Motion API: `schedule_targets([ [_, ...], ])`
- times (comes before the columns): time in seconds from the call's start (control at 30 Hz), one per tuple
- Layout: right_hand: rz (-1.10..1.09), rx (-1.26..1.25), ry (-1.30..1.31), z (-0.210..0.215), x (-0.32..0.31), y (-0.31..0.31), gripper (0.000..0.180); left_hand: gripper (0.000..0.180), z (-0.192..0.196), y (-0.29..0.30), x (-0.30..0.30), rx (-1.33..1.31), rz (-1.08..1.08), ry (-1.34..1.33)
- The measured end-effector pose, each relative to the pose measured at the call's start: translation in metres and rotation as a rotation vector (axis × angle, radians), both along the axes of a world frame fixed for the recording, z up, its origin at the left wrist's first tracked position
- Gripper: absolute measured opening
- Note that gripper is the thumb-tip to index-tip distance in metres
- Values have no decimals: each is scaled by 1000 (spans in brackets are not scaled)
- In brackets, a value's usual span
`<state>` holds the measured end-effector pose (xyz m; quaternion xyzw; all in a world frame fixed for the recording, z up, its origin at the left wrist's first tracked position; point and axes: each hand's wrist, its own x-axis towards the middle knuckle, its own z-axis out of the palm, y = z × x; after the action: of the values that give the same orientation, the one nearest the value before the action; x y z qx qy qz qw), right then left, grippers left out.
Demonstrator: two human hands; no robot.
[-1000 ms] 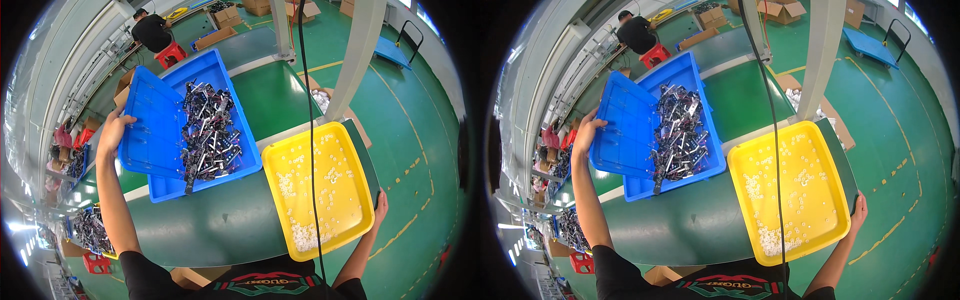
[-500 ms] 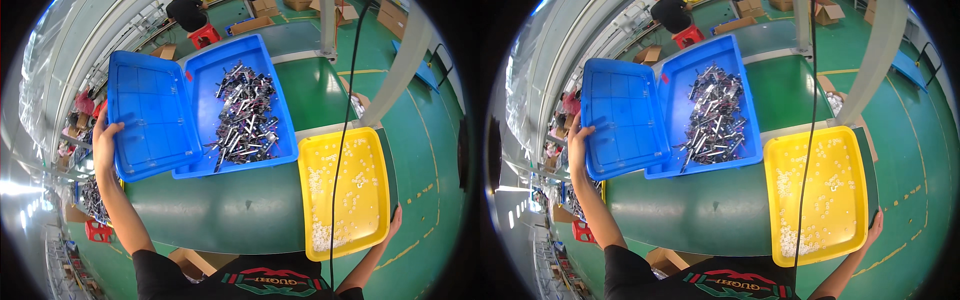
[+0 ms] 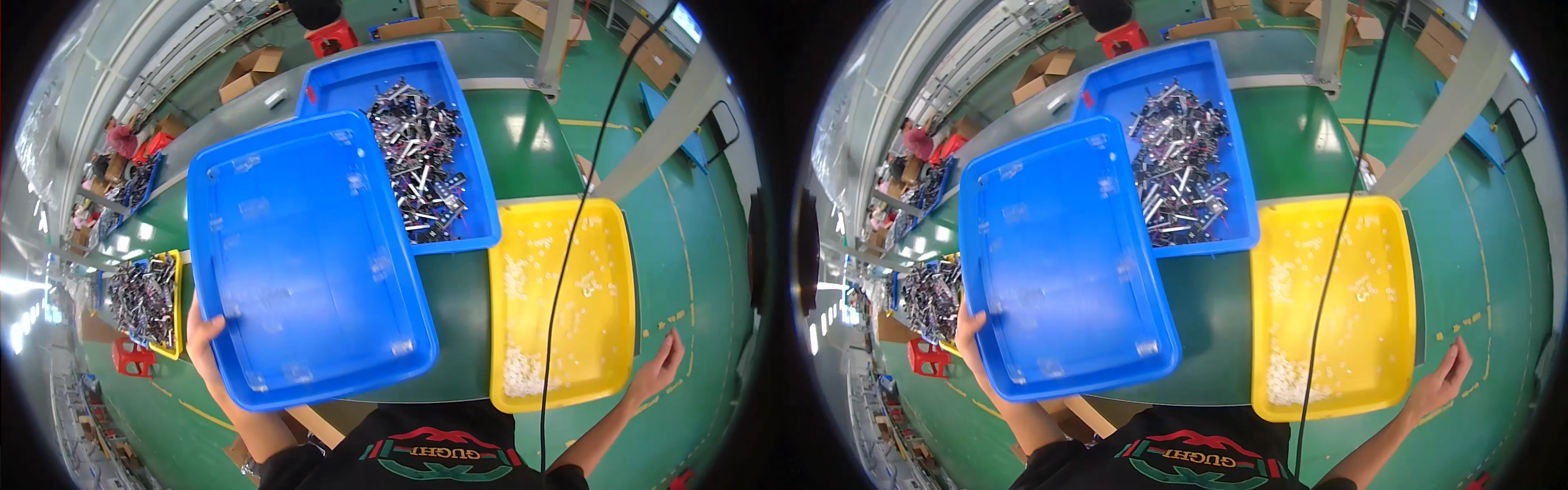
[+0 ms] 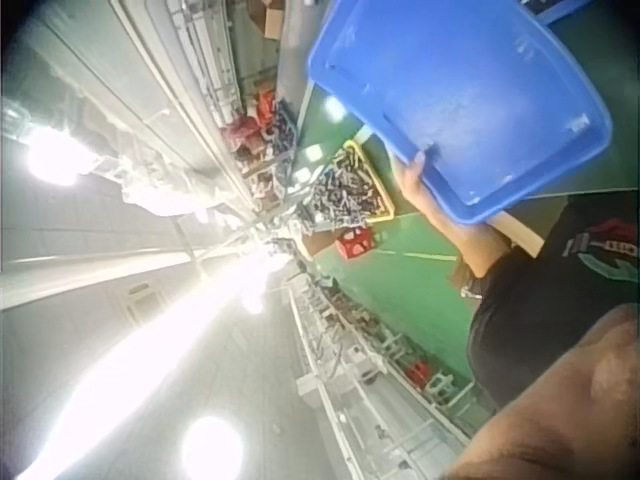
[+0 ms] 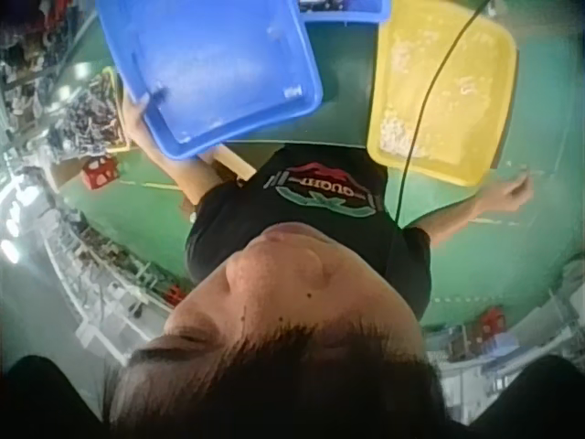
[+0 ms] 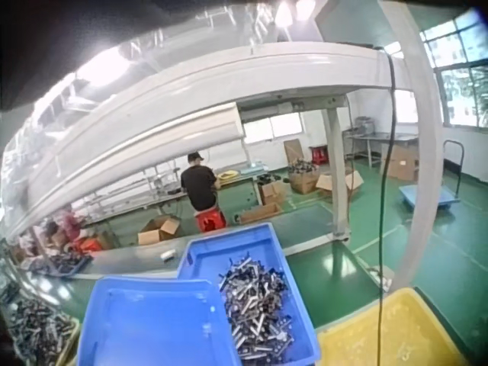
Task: The person assembles small electronic components by hand at a factory workstation. They repeatedly pick up a small circuit board from a blue tray and attach a white plastic piece from a yellow tray, then place the assembled unit into a separate blue tray.
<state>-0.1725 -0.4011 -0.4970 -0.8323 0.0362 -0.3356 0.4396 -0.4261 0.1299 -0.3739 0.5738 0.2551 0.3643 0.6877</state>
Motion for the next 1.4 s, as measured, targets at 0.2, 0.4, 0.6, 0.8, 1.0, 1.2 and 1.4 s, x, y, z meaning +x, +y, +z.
schedule_targets([
  [0.2, 671, -557, -272, 140, -1, 105, 18, 77, -13, -61, 8, -149, -54, -34],
  [0.4, 1178, -705, -421, 135, 3, 209, 20, 78, -19, -93, 16, -266, -185, -1],
  [0.6, 944, -984, -447, 83, 10, 271, 14, 78, -33, -91, 4, -264, -216, 72],
  [0.8, 964, -1153, -312, 72, 5, 279, 17, 81, -39, -93, -6, -287, -172, 39],
  [1.0, 976, -961, -331, 62, 10, 278, 11, 83, -46, -92, -12, -256, -136, 48],
  [1.2, 895, -865, -272, 66, 10, 277, 14, 82, -37, -99, -5, -273, -98, 21],
  [1.4, 973, -799, -274, 66, 17, 271, 16, 79, -32, -100, -1, -296, -56, 14],
])
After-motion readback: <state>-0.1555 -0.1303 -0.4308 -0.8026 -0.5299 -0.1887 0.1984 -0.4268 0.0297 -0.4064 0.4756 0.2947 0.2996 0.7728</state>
